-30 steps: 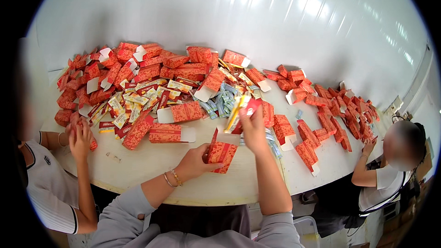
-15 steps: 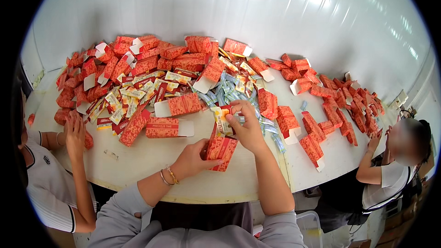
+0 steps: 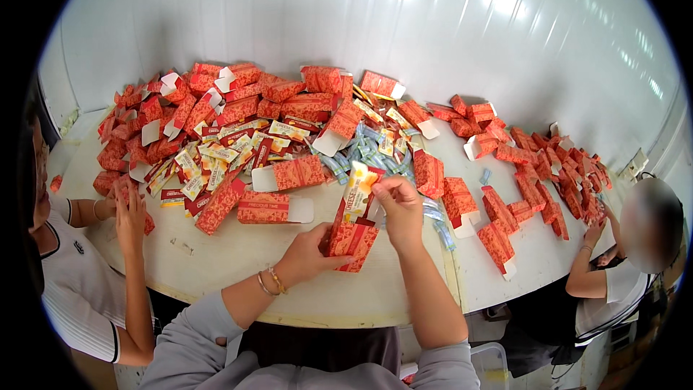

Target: The person repeatedly picks up small red patterned boxes, opens them, inserts small sachets, and closes the flaps. They place the finished boxes into a clear plastic bin below the table. The person also occasionally moves loose sachets and empty boxes on the table to clear space.

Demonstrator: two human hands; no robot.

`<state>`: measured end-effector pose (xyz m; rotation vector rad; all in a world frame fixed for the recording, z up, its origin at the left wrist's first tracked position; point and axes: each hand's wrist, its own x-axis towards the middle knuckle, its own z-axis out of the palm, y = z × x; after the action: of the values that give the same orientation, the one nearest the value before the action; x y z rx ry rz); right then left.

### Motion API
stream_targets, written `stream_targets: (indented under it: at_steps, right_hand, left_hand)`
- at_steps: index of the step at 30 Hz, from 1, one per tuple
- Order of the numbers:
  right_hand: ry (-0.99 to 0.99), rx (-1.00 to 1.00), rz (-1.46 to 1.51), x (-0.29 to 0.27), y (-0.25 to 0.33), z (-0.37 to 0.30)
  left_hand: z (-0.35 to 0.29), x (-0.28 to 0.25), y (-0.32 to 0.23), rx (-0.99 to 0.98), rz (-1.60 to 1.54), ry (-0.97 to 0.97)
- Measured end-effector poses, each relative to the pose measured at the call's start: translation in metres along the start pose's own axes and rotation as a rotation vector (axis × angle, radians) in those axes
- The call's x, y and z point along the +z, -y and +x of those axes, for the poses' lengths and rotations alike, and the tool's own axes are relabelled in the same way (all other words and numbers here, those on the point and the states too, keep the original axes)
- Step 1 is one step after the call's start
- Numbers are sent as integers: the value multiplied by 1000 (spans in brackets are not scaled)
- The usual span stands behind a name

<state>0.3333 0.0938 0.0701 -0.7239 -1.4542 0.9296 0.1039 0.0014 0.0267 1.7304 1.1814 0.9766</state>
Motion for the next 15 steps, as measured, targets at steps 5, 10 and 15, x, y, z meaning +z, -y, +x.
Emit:
stream_targets:
  at_steps: [5, 10, 15]
  right_hand:
    - [110, -264, -659, -4, 14, 3]
    - [180, -293, -522, -14, 27, 5]
    - [351, -29, -323, -23, 17, 15]
  left_hand:
    - [5, 5, 7, 41, -116, -109]
    - [3, 6, 13, -14, -181, -34]
    - [3, -1, 2, -15, -196, 37]
